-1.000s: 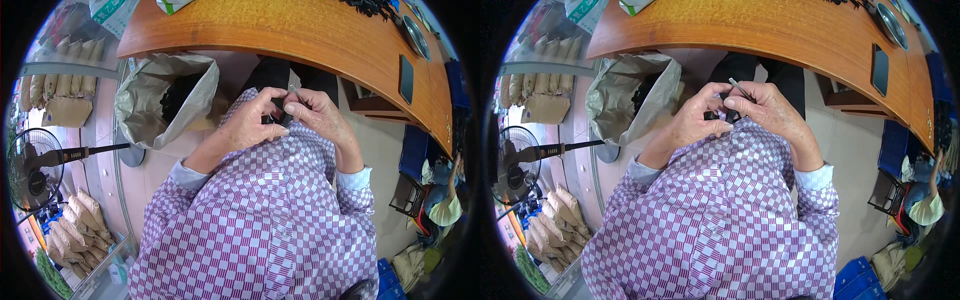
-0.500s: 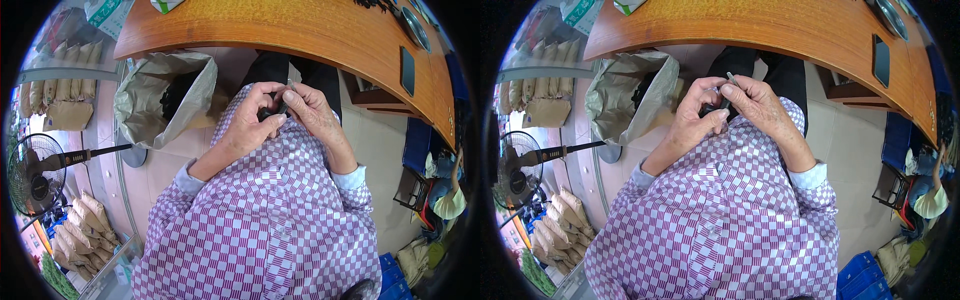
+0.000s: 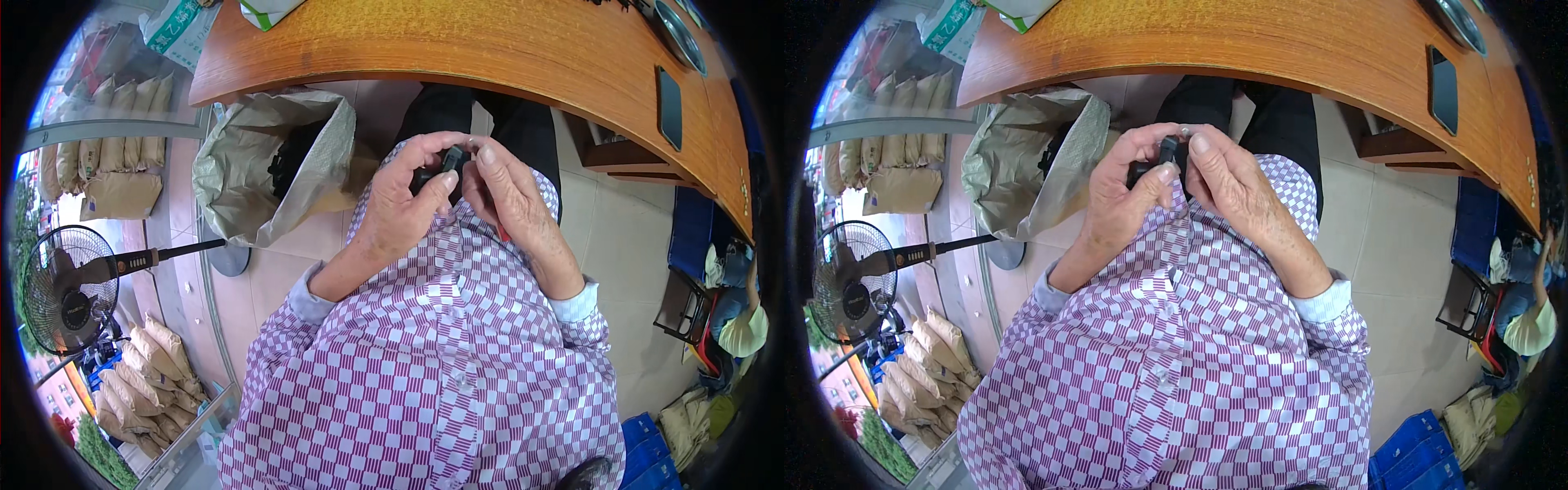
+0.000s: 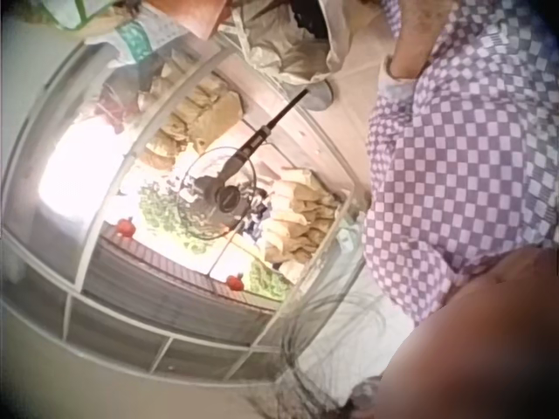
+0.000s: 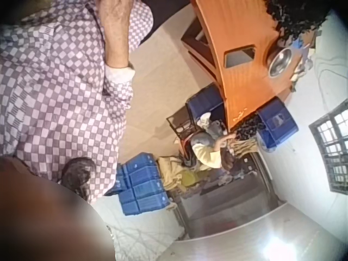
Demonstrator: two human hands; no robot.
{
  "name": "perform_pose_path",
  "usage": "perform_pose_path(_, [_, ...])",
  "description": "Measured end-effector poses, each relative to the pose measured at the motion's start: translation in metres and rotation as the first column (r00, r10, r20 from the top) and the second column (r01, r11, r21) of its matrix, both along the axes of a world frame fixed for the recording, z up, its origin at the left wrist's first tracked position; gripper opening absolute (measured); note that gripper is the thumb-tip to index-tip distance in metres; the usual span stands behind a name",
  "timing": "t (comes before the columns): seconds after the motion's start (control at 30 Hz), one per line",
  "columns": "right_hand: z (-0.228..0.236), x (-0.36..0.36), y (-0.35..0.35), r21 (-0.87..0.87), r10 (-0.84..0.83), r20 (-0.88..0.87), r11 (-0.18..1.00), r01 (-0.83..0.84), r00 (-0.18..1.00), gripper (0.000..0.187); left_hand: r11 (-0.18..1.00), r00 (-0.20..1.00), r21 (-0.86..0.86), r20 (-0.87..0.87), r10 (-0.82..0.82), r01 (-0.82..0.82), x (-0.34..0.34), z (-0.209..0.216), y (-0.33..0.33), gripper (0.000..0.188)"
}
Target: Trimming excess material from small black plastic parts using hand snips at a production workstation.
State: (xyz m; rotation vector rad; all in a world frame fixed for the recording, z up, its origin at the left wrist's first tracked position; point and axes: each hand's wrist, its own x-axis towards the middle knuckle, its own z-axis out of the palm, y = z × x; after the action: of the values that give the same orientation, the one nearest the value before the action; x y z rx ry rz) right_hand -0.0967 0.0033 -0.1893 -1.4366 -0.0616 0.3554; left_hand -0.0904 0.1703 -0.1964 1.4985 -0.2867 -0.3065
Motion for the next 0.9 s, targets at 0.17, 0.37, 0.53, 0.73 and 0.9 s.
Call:
perform_pose_path(0.17, [0.002,-0.008,0.006,0.043,0.039,0.011,0.998,-0.039,0.999,0.039,0.992,0.988,0.101,0.141,0.060,-0.074,-0.001,0.004,-0.001,0.038])
perform_pose_path(0.37, [0.000,-0.010,0.013,0.016,0.037,0.059,0.999,-0.038,0.998,0.038,0.961,0.951,0.225,0.296,0.093,-0.164,0.000,0.003,-0.001,0.041])
perform_pose_path(0.53, [-0.001,-0.010,0.015,0.095,0.039,0.038,0.995,-0.042,0.999,0.037,0.940,0.920,0.264,0.378,0.106,-0.217,0.001,0.004,-0.004,0.043])
perform_pose_path(0.73, [-0.014,-0.009,0.016,0.379,0.085,-0.166,0.925,-0.016,0.982,0.037,0.858,0.825,0.382,0.560,0.080,-0.342,0.001,0.003,-0.009,0.043])
perform_pose_path(0.9, [-0.016,0.001,0.005,0.459,0.194,-0.299,0.888,-0.037,0.934,0.037,0.860,0.801,0.393,0.598,0.031,-0.326,0.011,-0.010,-0.006,0.036])
